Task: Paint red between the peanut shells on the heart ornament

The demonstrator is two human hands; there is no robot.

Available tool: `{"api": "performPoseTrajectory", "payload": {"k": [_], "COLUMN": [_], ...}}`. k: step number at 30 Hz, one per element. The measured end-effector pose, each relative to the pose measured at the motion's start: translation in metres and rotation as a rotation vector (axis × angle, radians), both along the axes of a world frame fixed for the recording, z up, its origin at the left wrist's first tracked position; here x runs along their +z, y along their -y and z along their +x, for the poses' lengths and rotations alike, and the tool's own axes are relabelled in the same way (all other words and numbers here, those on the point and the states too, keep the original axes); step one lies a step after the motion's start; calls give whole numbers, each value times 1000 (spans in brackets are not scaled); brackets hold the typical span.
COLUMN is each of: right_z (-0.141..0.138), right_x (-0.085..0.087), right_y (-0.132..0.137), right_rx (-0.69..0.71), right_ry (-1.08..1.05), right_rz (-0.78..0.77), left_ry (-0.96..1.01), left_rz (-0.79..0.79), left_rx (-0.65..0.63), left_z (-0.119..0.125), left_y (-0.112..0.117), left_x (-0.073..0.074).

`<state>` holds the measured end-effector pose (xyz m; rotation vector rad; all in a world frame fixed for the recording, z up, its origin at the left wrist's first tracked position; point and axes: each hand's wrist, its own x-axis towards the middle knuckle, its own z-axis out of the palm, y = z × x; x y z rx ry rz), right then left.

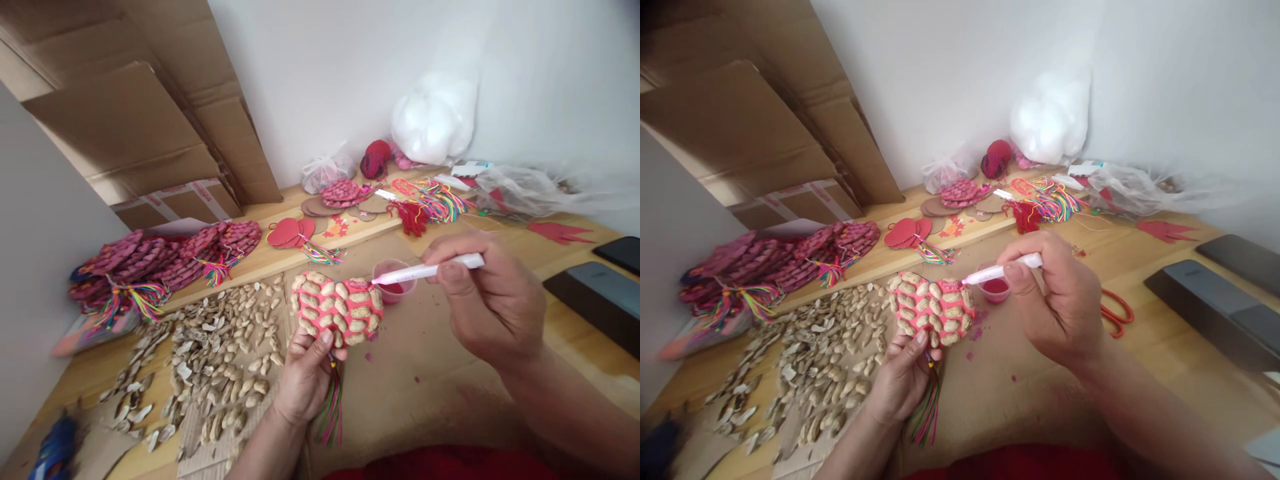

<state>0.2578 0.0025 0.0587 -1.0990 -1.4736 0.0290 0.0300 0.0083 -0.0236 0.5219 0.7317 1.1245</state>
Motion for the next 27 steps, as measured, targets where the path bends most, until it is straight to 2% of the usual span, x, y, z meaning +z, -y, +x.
{"api": "performPoseTrajectory", "payload": {"k": [14, 27], "right_z": [-2, -1], "right_x": [1, 1], "right_y": [1, 2], "right_rx": [31, 42], "right_ry": [-30, -36], "right_rz": [33, 22], "left_ry": [-9, -30], "left_rz": [44, -8], "left_rx": [-27, 4], "left_z": [0, 1], "left_y": [-1, -1], "left_x": [-2, 2]}}
